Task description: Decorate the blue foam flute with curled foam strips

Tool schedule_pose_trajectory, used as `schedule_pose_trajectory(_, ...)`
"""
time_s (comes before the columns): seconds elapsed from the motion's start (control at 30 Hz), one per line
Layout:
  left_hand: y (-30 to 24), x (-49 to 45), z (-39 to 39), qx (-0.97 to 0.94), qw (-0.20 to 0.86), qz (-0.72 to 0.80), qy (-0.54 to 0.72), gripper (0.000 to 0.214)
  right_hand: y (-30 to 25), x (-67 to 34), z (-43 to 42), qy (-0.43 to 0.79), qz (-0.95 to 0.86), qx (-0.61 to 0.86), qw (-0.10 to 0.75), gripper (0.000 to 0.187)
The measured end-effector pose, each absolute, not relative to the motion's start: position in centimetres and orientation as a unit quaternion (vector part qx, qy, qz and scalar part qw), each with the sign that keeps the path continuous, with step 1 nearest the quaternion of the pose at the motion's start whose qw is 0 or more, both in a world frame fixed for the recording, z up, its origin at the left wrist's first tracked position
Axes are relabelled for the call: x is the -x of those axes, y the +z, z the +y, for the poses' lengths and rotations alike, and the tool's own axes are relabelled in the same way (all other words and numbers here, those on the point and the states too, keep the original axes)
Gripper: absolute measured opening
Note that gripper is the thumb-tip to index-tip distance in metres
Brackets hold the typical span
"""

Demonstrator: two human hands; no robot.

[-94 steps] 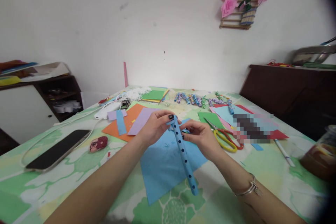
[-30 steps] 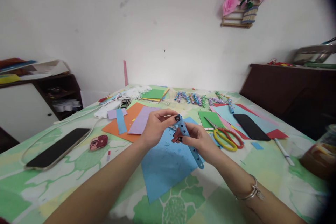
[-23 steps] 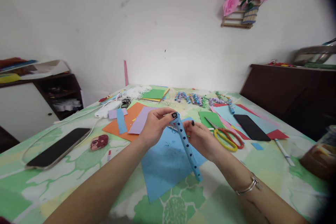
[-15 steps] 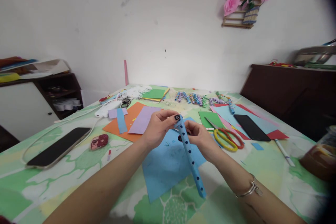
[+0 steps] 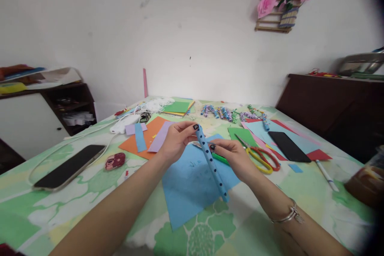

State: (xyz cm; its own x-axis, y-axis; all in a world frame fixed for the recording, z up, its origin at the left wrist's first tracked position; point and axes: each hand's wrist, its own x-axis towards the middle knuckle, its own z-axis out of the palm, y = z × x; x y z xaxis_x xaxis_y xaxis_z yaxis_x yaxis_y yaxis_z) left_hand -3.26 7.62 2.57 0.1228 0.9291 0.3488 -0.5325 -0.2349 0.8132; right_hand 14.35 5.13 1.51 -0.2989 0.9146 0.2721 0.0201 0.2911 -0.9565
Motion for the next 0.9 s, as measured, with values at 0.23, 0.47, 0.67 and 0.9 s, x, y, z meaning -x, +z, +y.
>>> schedule_pose_trajectory(0.23,2.8,5.2,9.3,-0.468,0.514,0.241,0.678,0.017,2.5,-15.2,5.0,0.344,-0.676,0.435,0.486,0.018)
schedule_pose_trajectory(0.47,2.6,5.8,10.0,-0.445,0.455,0.296,0.713,0.021,1.7,-14.1,3.9,0.358,-0.766,0.405,0.349,0.018)
schedule_pose_trajectory(0.67,2.8,5.3,9.4,-0.433,0.454,0.294,0.721,0.023,-1.4,-11.9,2.9,0.365,-0.773,0.421,0.303,0.018)
schedule_pose_trajectory(0.9,2.9,5.4,9.4,-0.38,0.523,0.231,0.727,0.02,-4.0,-9.9,2.1,0.515,-0.654,0.403,0.38,0.024)
